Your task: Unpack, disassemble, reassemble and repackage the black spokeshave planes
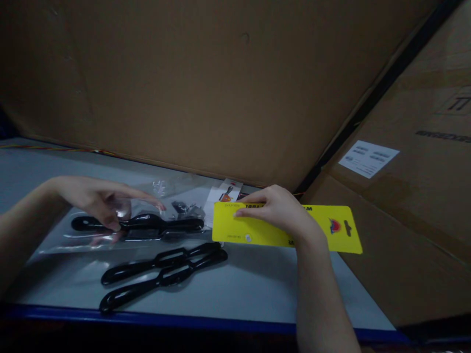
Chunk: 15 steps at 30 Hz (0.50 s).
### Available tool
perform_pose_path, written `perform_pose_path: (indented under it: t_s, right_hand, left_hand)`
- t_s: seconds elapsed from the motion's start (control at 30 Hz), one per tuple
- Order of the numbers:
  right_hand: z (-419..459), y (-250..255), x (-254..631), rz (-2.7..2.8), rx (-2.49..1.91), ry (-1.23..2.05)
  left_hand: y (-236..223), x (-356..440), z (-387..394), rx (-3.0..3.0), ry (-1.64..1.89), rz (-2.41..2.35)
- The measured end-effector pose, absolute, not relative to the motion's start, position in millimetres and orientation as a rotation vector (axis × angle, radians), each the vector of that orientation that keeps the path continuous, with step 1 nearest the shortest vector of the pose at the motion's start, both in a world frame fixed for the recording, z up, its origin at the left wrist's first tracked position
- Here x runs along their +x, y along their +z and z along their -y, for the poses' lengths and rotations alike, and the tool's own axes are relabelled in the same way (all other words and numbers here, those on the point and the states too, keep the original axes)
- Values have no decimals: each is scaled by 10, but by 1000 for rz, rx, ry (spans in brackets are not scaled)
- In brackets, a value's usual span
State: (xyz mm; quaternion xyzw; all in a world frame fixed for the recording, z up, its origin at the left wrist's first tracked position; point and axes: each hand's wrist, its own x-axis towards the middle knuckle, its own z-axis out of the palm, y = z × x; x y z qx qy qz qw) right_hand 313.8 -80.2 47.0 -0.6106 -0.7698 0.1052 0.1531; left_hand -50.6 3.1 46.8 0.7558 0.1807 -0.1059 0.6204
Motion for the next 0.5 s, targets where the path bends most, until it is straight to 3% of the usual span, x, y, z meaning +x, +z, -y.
perform_pose_path:
  t_s: [0.5]
  right_hand:
    - [748,434,3080,2193,-1678,512]
  left_hand:
    - [475,-507,-47,1692,-246,-428]
